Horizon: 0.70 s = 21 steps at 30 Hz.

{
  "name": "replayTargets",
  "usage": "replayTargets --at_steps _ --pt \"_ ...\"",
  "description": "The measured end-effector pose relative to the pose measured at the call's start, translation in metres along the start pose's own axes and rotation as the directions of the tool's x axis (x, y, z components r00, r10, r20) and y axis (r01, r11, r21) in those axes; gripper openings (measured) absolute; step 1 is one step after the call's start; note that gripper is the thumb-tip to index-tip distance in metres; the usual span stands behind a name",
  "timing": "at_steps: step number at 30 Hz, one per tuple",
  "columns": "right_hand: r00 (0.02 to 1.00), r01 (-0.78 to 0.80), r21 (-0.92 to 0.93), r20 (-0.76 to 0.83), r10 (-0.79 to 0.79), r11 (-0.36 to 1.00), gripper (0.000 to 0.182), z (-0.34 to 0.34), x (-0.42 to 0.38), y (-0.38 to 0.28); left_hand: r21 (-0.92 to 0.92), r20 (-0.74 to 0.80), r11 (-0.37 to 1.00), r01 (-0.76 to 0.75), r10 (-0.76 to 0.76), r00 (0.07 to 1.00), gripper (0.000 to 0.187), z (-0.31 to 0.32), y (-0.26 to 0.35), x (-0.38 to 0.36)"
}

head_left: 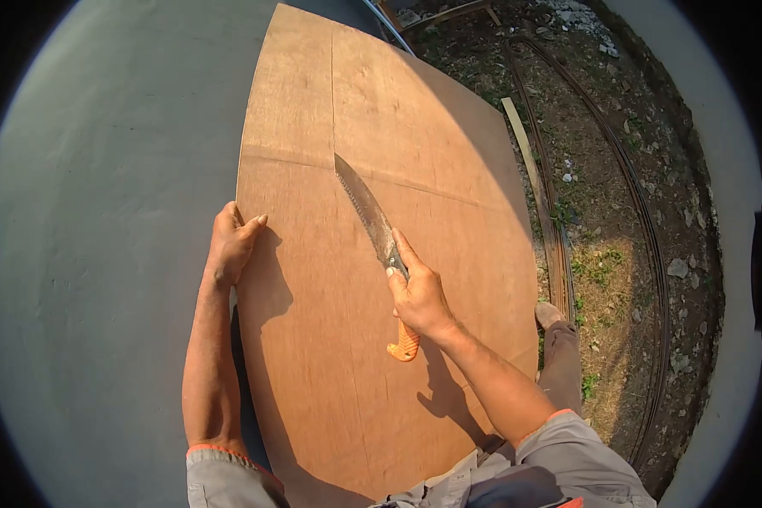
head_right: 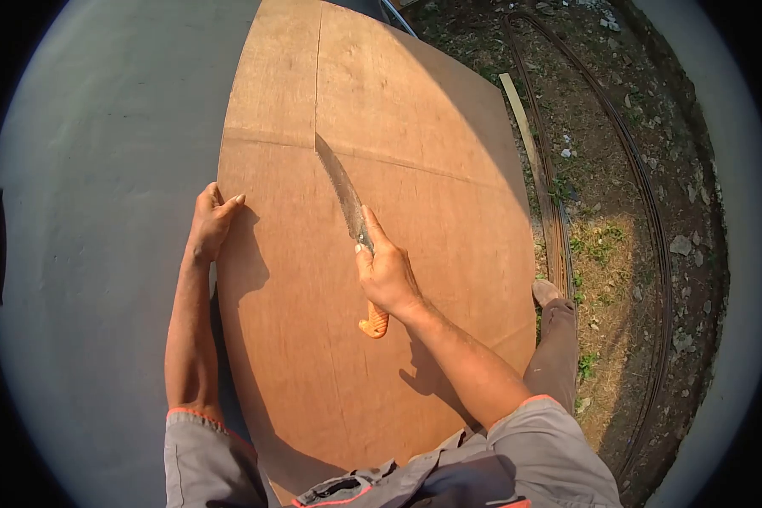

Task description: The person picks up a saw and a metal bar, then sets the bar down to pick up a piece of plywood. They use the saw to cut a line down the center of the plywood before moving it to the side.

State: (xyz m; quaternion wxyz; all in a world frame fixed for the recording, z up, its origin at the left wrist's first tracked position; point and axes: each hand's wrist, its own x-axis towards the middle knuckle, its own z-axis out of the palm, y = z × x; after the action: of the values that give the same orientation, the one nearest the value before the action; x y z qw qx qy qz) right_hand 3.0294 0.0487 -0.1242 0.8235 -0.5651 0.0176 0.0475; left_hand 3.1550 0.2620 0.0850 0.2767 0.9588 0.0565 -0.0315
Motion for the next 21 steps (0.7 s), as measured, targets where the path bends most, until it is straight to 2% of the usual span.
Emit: replayTargets --at_steps 2,4,7,8,10,11,13,14,16,18,19,21 --pt "1.0 0.002 -0.012 0.031 -0.001 1.0 0.069 0.018 0.059 0.004 0.005 -0.006 1.0 0.018 -0.018 1.0 0.032 -0.001 -0.004 -0.003" --pt "1.0 -0.022 -0.117 0.013 0.023 0.993 0.069 0.033 0.102 0.001 0.002 -0.007 1.0 -0.012 0.012 1.0 0.031 -0.002 -0.006 0.0" --pt "1.0 -0.026 -0.013 -0.01 0.025 1.0 0.069 0.026 0.032 0.016 -0.041 0.024 0.998 0.047 -0.046 0.999 0.031 -0.002 0.002 -0.004" --pt "0.996 0.075 -0.031 -0.046 -0.077 0.997 0.069 0.021 -0.007 0.022 -0.046 0.016 0.998 0.03 -0.029 0.999 0.031 -0.005 0.004 -0.001" --pt "0.983 0.158 -0.058 -0.082 -0.162 0.986 0.069 0.009 -0.047 0.022 -0.065 0.006 0.998 -0.012 0.013 1.0 0.031 -0.001 -0.004 -0.003" --pt "0.991 0.108 -0.037 -0.073 -0.111 0.993 0.07 0.003 -0.054 0.018 -0.07 0.005 0.998 -0.009 0.01 1.0 0.031 0.001 -0.009 -0.004" --pt "0.996 0.073 -0.015 -0.058 -0.074 0.997 0.07 0.009 -0.033 0.008 0.128 -0.007 0.992 0.002 -0.002 1.0 0.031 -0.006 -0.008 0.005" --pt "0.996 0.078 -0.021 -0.047 -0.079 0.997 0.07 0.015 -0.012 0.002 0.13 -0.006 0.992 -0.002 0.003 1.0 0.031 -0.007 -0.007 0.006" --pt "0.997 -0.049 -0.073 0.049 0.053 0.996 0.07 0.023 0.041 -0.012 0.047 -0.008 0.999 -0.007 0.007 1.0 0.031 -0.004 -0.01 0.005" --pt "0.996 -0.071 -0.09 0.04 0.075 0.993 0.07 0.024 0.044 -0.011 -0.001 0.004 1.0 0.015 -0.015 1.0 0.031 -0.002 -0.003 -0.001" --pt "0.996 -0.076 -0.115 0.038 0.081 0.99 0.071 0.025 0.044 -0.012 -0.058 0.003 0.998 0.03 -0.03 1.0 0.031 -0.001 -0.001 -0.002" --pt "0.998 0.062 -0.161 -0.014 -0.065 0.985 0.071 0.021 -0.025 0.0 -0.049 -0.004 0.999 0.021 -0.021 1.0 0.031 -0.004 -0.005 -0.001"
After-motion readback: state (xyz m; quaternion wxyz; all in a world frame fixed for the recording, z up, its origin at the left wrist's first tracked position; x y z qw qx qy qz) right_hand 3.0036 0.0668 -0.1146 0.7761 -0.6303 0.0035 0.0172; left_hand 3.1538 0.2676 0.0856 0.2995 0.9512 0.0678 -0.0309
